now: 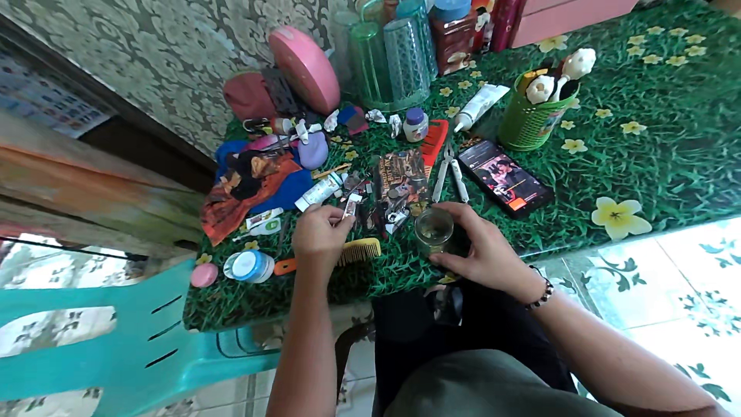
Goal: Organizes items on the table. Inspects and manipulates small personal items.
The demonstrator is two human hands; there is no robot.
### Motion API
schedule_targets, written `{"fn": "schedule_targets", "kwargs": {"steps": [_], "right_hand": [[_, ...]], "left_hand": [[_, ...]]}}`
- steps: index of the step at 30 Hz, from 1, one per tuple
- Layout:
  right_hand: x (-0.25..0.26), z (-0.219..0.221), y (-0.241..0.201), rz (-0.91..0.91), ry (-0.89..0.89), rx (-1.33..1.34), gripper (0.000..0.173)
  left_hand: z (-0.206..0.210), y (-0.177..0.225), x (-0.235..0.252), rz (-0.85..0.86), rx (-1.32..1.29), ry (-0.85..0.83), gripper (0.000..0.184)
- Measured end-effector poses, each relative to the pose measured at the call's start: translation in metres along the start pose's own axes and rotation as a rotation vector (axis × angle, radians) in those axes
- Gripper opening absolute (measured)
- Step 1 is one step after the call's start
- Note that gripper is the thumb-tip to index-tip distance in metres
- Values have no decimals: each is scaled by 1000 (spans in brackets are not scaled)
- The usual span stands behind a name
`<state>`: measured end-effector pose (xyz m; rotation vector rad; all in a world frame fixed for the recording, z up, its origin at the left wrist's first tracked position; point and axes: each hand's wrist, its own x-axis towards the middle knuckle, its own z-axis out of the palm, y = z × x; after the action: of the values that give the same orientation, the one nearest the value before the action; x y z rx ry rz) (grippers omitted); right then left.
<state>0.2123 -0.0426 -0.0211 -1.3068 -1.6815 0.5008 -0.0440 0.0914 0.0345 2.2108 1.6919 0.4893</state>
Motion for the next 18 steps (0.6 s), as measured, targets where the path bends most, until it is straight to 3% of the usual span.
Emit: {"fn": "schedule_targets", "kwargs": {"steps": [8,15,18], "right_hand": [[1,-1,0,-15,-3,0,72],[1,0,0,-24,-8,4,72],[1,0,0,-29,-2,7,72]], "left_hand": [[-3,-1,-7,-66,-106,19,18],[-27,8,-29,84,-272,135,17],[-33,19,-36,208,-509,196,10]]}}
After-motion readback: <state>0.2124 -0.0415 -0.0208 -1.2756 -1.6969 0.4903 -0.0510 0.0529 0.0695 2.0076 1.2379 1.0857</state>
